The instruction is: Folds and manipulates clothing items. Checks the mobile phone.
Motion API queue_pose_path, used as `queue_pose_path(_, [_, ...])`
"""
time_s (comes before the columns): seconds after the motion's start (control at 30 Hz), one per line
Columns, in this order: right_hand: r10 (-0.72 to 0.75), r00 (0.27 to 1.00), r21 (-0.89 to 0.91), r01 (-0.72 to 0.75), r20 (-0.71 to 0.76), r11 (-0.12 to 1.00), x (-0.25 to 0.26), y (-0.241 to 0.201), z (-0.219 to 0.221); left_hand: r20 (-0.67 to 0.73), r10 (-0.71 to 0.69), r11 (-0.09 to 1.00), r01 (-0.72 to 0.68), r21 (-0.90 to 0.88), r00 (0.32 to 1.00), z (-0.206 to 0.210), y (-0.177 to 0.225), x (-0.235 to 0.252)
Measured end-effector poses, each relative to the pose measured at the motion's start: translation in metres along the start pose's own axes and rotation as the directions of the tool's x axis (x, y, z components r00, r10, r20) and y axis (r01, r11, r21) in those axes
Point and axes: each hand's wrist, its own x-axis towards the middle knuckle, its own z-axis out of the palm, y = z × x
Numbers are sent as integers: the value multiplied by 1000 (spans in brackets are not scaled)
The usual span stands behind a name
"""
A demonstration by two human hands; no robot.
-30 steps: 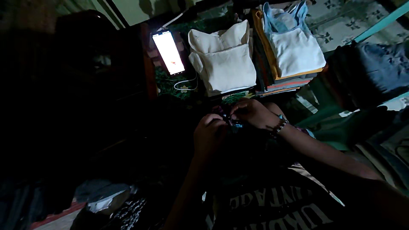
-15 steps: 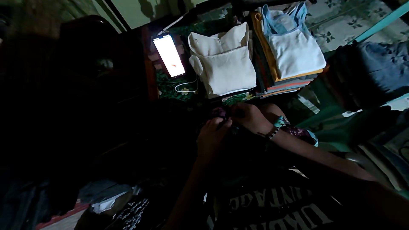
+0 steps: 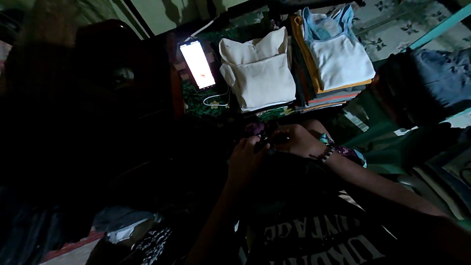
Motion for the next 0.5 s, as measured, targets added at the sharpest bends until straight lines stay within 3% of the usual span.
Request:
queue_pose_path(0.27, [-19,999,-196,11,-39,980,-2,-1,2,-46,-16,999,18,42,999,6,4,-2])
queue_pose_path(0.5, [-36,999,-175,42,34,984,-3,-1,2,-65,-43,998,47,53,997,6,7,-2])
